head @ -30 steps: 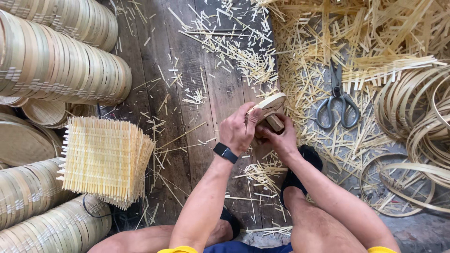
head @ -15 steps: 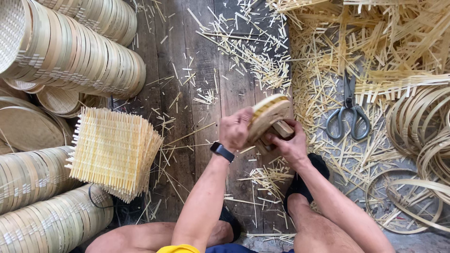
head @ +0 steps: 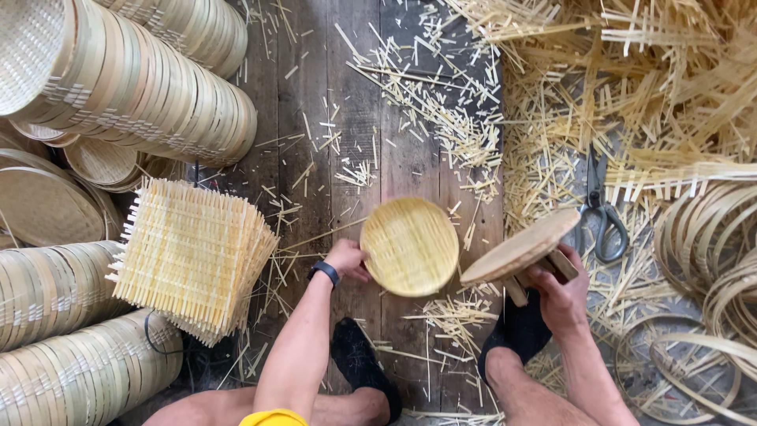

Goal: The person fits a circular bamboo frame onto a square woven bamboo mat, trims the excess mat material with shears, and then secures the frame to the mat by hand.

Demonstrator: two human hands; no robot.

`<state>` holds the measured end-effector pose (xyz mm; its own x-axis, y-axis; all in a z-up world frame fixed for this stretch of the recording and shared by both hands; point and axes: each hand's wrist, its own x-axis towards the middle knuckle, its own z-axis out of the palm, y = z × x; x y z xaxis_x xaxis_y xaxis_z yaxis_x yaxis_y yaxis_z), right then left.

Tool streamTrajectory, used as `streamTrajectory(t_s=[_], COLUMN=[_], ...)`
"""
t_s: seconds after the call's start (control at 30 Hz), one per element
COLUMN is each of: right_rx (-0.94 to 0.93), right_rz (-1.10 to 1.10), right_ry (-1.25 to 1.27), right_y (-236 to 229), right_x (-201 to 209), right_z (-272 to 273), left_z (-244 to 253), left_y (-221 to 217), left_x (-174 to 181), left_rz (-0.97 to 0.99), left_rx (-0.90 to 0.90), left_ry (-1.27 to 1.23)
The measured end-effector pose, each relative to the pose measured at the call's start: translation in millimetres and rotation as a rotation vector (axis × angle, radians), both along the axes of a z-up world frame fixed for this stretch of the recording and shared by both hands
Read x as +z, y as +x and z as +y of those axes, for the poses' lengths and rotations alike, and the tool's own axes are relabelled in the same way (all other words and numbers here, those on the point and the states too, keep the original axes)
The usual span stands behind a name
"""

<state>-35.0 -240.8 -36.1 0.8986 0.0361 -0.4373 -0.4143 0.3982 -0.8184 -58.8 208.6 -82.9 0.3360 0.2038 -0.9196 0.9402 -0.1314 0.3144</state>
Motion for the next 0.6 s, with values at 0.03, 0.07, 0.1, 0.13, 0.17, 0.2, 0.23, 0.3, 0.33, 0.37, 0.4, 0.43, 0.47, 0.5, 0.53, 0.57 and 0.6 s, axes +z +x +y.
streamTrajectory(t_s=[0.03,0.07,0.1,0.13,0.17,0.2,0.23,0.3,0.33,0.37,0.4,0.43,0.47,0.5,0.53,0.57,0.6], right_rx=[-0.013,-0.018,-0.019,-0.021,-0.017,-0.013,-0.011,0.030,0.051,0.106,0.161,0.218,0.264,0.314,0.363,0.386,0.409], right_rz=[0.007,0.009,0.012,0.016,0.015,0.014,0.015,0.037,0.050,0.050,0.051,0.054,0.067,0.080,0.094,0.073,0.051], right_ry=[-0.007,-0.008,-0.007,-0.006,0.012,0.030,0.046,0.083,0.101,0.173,0.244,0.314,0.372,0.428,0.484,0.469,0.453], right_y=[-1.5,-1.8,-2.6,-3.7,-5.4,-6.7,-6.0,-1.8,-0.5,2.2,5.7,9.1,12.6,15.3,15.3,13.7,12.5], right_x=[-3.4,-7.0,-10.1,-12.2,-13.3,-12.8,-10.5,-2.6,3.7,10.9,18.4,25.2,29.9,32.4,32.7,30.3,24.8], right_z=[-2.6,-4.8,-5.6,-4.9,-2.2,0.9,3.1,13.8,21.9,30.7,39.0,46.0,52.3,56.7,58.8,59.1,59.5], left_z=[-0.9,0.3,2.8,3.6,3.3,-2.6,-14.3,-43.4,-67.1,-89.7,-112.6,-135.5,-152.4,-162.0,-161.9,-159.5,-156.9], left_y=[14.3,34.9,57.7,76.0,93.2,108.1,118.4,113.1,103.2,91.6,76.4,61.9,40.6,22.3,12.9,6.0,0.4], left_x=[5.9,11.7,18.0,25.4,33.5,39.6,43.4,48.5,46.4,43.9,40.1,33.9,28.2,21.4,12.5,3.6,-4.1], left_rz=[-0.042,-0.165,-0.286,-0.540,-0.801,-0.884,-0.964,-0.845,-0.692,-0.601,-0.397,-0.227,-0.208,-0.189,-0.276,-0.363,-0.451], left_rx=[0.075,0.301,0.531,0.774,1.004,1.046,1.086,0.819,0.621,0.426,0.242,0.033,0.052,0.074,0.190,0.306,0.423], left_ry=[0.057,0.059,0.063,-0.058,-0.189,-0.214,-0.241,-0.429,-0.171,-0.162,-0.097,-0.019,-0.106,-0.194,-0.200,-0.204,-0.208])
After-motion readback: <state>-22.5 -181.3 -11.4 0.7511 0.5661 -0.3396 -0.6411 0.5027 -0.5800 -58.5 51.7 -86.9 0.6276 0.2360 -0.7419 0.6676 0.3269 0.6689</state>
